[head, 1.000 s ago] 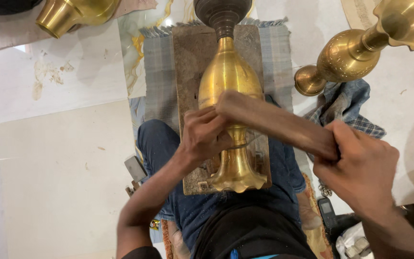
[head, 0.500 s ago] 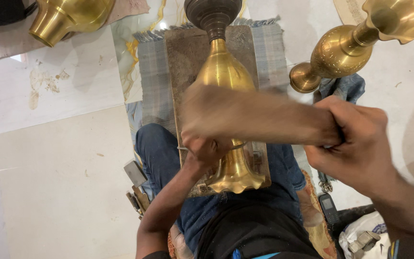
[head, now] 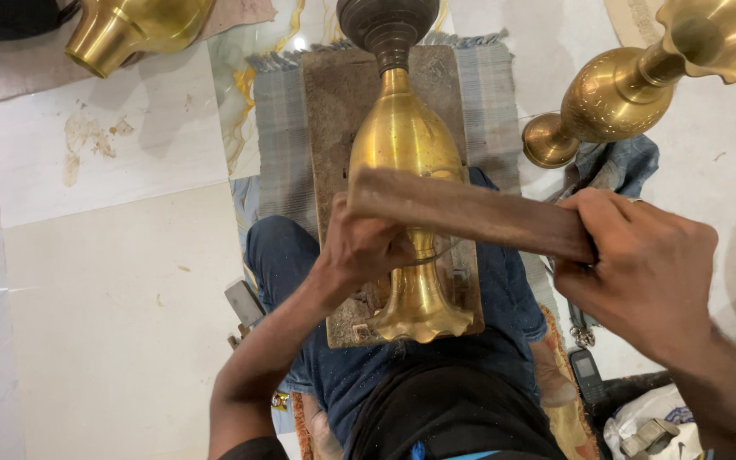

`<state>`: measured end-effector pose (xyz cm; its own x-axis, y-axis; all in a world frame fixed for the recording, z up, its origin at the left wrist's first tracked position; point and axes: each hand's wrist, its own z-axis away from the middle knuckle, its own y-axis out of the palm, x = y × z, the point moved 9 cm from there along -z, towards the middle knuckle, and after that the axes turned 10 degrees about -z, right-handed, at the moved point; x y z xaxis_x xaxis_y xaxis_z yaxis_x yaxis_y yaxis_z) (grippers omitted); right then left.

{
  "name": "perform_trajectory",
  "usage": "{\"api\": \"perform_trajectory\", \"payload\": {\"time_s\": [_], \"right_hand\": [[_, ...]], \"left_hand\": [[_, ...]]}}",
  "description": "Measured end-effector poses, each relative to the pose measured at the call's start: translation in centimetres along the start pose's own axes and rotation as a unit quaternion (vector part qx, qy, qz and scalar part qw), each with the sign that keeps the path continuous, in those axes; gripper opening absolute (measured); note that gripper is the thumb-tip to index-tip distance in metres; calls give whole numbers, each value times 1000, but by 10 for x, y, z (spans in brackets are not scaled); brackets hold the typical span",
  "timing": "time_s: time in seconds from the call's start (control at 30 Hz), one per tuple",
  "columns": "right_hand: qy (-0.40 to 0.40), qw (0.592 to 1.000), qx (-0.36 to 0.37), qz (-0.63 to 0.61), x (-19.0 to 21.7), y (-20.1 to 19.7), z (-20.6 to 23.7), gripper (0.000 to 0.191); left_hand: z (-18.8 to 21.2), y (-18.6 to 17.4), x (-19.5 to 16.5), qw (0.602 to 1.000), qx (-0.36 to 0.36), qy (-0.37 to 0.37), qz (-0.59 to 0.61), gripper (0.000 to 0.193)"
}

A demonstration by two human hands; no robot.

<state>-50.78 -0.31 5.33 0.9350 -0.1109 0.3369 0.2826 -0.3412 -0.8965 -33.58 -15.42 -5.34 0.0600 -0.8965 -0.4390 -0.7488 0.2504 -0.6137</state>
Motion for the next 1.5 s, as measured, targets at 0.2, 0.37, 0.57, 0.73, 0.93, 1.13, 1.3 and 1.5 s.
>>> {"api": "perform_trajectory", "payload": {"time_s": [0.2,0.37,0.57,0.73,0.93,1.13,1.3,1.5], "right_hand": [[5,995,-41,-93,-20,25,19,38],[67,974,-94,-196,-27,43,41,28],[94,953,-134,-256,-41,66,64,27],[58,925,-232,-297,-35,79,83,23],[-3,918,-249,-309,-36,95,94,42],[-14,939,-218,-265,-28,103,100,30],[-83,928,-246,-268,-9,92,96,20],[220,867,-161,-417,-47,141,101,14]], "left_hand": [[-19,-5,-9,996,70,43,15,21],[-37,-3,-22,984,139,99,-56,35],[-48,6,-30,957,260,110,-73,46],[-49,10,-41,938,293,174,-64,46],[-54,6,-42,947,233,207,-80,25],[-54,14,-39,938,278,198,-63,15],[-58,16,-40,929,307,203,-39,12],[-65,3,-36,954,253,159,-25,54]]}}
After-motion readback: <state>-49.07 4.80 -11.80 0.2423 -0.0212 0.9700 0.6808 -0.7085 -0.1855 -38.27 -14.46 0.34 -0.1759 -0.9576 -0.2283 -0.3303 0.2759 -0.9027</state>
